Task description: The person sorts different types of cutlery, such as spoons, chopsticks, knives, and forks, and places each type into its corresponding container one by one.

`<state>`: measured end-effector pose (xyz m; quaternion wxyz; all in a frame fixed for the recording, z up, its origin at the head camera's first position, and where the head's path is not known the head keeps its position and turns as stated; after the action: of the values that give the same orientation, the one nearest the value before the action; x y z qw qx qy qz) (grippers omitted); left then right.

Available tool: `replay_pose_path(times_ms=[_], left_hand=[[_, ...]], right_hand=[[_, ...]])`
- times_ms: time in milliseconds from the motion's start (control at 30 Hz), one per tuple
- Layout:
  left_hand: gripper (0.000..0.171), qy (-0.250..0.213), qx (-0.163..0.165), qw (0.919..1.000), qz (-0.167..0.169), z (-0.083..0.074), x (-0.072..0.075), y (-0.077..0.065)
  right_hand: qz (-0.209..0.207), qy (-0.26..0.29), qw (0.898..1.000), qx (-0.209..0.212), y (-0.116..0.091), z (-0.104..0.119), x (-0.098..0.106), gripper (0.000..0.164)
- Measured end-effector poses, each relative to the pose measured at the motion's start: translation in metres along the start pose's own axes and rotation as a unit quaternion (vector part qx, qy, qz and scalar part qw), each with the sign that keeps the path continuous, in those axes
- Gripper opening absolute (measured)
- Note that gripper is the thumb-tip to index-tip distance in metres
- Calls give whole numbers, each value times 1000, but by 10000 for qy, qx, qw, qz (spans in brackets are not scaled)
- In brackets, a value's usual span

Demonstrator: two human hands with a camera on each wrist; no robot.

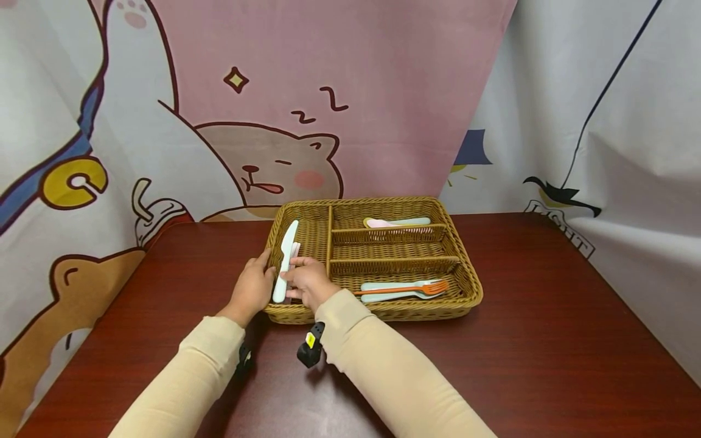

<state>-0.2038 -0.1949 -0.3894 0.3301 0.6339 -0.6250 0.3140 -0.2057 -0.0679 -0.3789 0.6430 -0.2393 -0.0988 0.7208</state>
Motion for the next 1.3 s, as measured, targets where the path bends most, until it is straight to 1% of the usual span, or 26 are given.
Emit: replay_pose_path(times_ms=[300, 533, 767, 933, 1167, 1300], left_hand=[[53, -14, 32, 10000, 40, -1, 1, -1], [52, 28, 16, 10000, -30, 0, 0, 0], [52, 38, 31, 10000, -28, 0, 0, 0], [52, 48, 1, 10000, -56, 1, 0, 0], [51, 61, -78, 9999, -107, 0, 1, 0], [51, 68, -107, 9998, -155, 0, 1, 0]], right_hand=[[-48, -76, 10000, 36, 0, -2, -1, 38], [-25, 86, 9999, 138, 1, -3, -4, 41], [-16, -26, 9999, 138, -1, -3, -3, 42], [69, -72, 9998, 186, -3, -1, -2, 41], [137, -136, 9986, 496, -8, 1, 2, 38], [273, -241, 9968, 718, -16, 5, 9, 36]])
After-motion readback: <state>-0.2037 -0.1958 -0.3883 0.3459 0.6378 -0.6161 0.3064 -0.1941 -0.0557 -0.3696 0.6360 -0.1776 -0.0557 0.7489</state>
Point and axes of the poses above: each hand's wrist, its own y-axis towards the middle knuckle, its own x-axis out of the back of the hand, z = x × y, the point moved 2 cm from there along y, towards the middle knuckle, and after that the axes turned 1 degree about -x, right-handed, at the moved point
